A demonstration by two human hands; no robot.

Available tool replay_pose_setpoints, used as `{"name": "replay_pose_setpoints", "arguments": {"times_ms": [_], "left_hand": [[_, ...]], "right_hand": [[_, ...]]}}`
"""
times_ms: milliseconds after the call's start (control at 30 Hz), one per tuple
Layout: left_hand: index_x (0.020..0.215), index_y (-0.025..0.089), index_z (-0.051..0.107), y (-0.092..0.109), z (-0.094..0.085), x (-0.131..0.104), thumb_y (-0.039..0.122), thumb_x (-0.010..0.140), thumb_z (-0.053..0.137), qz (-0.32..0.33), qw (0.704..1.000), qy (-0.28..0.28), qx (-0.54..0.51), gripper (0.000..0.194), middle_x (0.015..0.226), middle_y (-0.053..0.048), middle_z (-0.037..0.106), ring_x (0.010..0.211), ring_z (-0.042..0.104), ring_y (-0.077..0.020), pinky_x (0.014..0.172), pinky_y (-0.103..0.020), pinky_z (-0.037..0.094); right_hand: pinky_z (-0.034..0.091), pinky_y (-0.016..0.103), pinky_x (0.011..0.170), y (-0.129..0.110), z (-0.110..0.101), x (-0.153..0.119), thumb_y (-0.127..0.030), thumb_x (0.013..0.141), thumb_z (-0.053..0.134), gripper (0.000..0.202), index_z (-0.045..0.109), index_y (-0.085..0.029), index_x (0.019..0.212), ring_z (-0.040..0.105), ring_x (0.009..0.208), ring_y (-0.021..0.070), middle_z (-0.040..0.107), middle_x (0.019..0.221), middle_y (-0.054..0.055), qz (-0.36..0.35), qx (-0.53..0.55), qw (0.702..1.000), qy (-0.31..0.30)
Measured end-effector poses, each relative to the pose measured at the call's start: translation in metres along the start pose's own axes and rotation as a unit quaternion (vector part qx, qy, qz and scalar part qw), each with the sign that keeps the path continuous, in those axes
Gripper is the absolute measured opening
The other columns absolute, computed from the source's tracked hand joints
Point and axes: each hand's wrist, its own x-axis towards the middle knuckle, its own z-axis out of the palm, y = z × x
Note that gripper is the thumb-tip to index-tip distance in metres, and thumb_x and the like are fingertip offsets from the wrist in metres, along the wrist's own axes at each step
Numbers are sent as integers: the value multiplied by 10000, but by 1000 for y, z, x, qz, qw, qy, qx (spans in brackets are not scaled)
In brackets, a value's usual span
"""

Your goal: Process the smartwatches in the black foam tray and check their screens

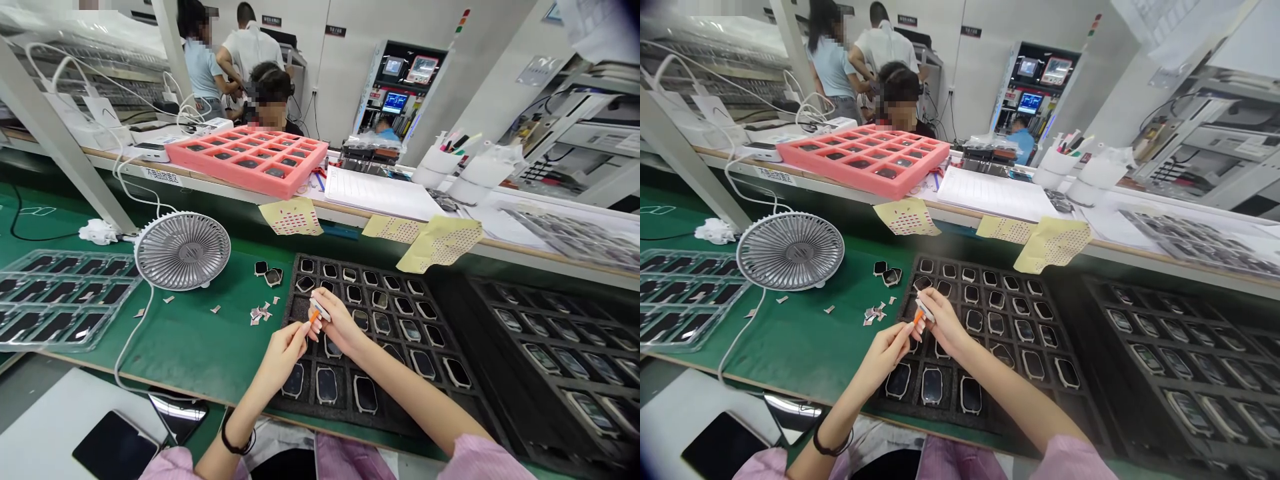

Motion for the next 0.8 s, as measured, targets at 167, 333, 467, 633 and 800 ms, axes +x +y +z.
{"name": "replay_pose_setpoints", "arguments": {"times_ms": [167, 333, 467, 633, 800], "left_hand": [[744, 139, 584, 5, 0, -1, 558, 862, 440, -9, 999, -19, -30, 458, 438, 94, 305, 365, 208, -50, 366, -193, 174], [718, 147, 562, 8, 5, -3, 582, 838, 485, 2, 997, -13, -81, 458, 433, 98, 300, 357, 187, -40, 351, -187, 157], [703, 150, 560, 9, 3, -1, 611, 823, 491, -4, 996, 2, -85, 482, 416, 97, 305, 350, 190, -41, 346, -187, 156], [630, 167, 506, 13, -1, 6, 589, 779, 567, 19, 995, 61, -72, 452, 456, 86, 318, 389, 245, -49, 371, -179, 210], [640, 184, 456, 6, -19, 6, 532, 798, 541, 12, 991, 131, -35, 392, 493, 84, 309, 408, 240, -59, 388, -187, 212]], "right_hand": [[246, 144, 321, 4, -2, 0, -397, 807, 662, 287, 466, -199, 736, 302, 285, 20, 457, 447, -114, 29, 41, 998, -41], [128, 141, 299, 2, 3, -2, -365, 779, 677, 318, 418, -201, 695, 149, 278, 0, 407, 432, -132, 101, 138, 983, -73], [122, 157, 315, 2, 4, -1, -358, 792, 657, 334, 397, -199, 655, 169, 286, 7, 382, 410, -121, 94, 131, 985, -53], [203, 176, 356, 14, 9, -5, -335, 789, 619, 187, 486, -222, 854, 267, 324, 46, 447, 463, -106, 30, 55, 998, -2], [320, 218, 438, 14, -3, 2, -407, 831, 554, 225, 484, -237, 959, 397, 440, 91, 475, 601, -72, -55, -122, 991, 28]]}}
